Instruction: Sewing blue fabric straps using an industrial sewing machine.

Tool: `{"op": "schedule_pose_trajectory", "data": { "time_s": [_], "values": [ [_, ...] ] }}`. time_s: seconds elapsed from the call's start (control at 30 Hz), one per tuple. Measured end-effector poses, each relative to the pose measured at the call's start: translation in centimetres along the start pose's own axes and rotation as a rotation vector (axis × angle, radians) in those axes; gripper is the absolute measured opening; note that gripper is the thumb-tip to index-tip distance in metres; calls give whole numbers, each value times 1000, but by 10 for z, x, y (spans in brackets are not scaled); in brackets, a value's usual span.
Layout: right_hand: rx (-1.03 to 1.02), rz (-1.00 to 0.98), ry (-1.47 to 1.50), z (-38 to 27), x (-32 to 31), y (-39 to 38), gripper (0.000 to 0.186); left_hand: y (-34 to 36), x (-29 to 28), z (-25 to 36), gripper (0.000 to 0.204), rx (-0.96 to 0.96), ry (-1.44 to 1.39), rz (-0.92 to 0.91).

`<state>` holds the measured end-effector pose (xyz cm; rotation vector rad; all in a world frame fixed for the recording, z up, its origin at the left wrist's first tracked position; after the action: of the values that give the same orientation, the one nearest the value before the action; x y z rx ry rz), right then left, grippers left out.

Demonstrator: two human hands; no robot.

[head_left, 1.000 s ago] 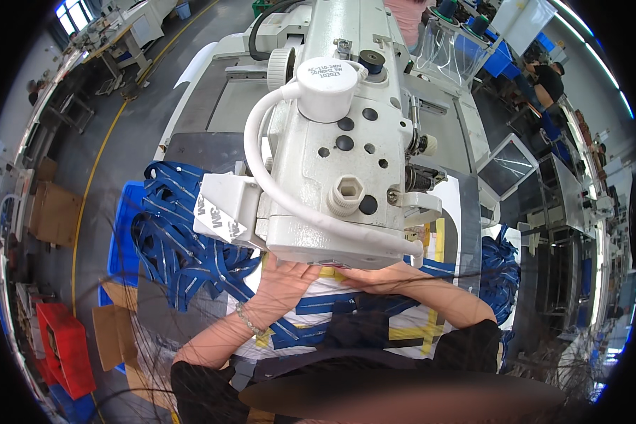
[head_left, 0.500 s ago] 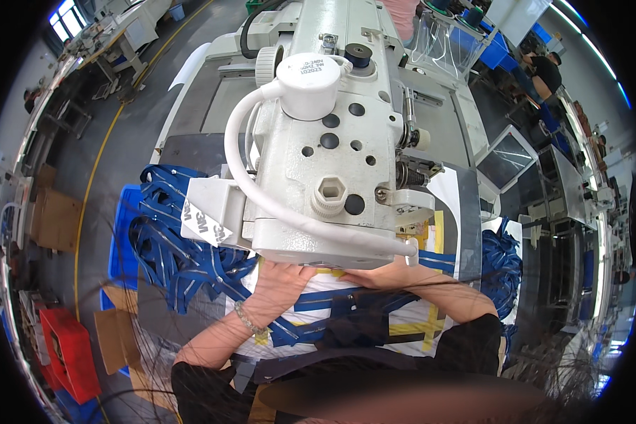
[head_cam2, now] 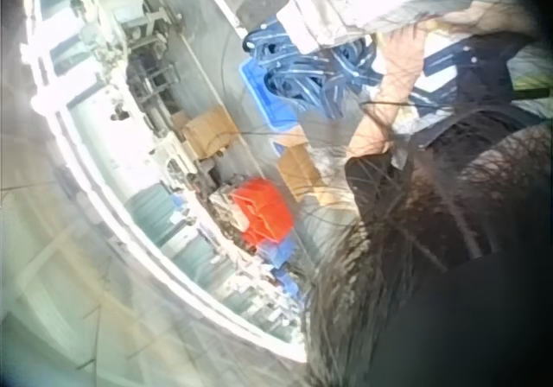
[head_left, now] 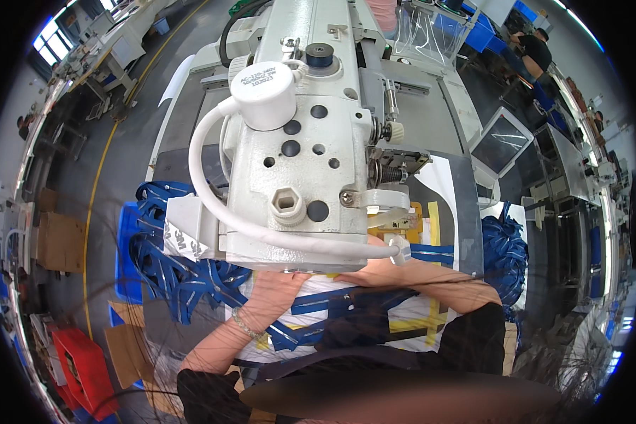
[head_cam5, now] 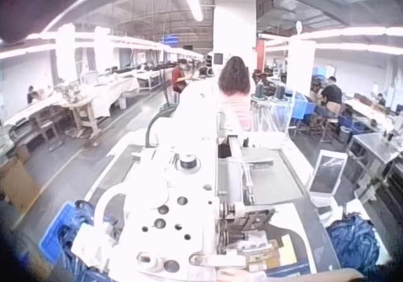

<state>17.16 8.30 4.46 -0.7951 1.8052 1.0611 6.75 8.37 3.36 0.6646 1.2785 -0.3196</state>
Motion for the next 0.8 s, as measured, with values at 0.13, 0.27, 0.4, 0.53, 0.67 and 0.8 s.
{"op": "schedule_pose_trajectory", "data": {
  "time_s": [0.13, 0.27, 0.4, 0.53, 0.67, 0.8],
  "values": [
    [-5, 74, 31, 1, -1, -2, 26, -3, 9, 9, 30, 121, 183, -44],
    [-27, 39, -29, -6, -2, -4, 24, -6, 13, 8, 28, 135, 220, -46],
    [-31, -1, 4, -11, 0, -5, 21, -7, 11, 9, 27, 156, 274, -57],
    [-154, 37, -297, -26, 5, -12, 17, -7, 10, 6, 27, 142, 319, -74],
    [-227, 109, -390, -28, 4, -13, 21, -9, 15, -1, 33, 117, 357, -74],
    [-197, 87, -354, -17, 3, -14, 24, -9, 33, -16, 39, 89, 315, -124]
  ]
}}
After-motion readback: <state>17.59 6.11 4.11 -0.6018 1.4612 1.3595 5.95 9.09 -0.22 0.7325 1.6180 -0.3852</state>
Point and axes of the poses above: each hand's wrist, its own y-axis towards the middle knuckle, its own x-axis out of the palm, z = x × y, the point moved 10 cm from there along y, towards the middle knuckle, and after that the axes turned 8 degrees about y, right-handed, at the moved point
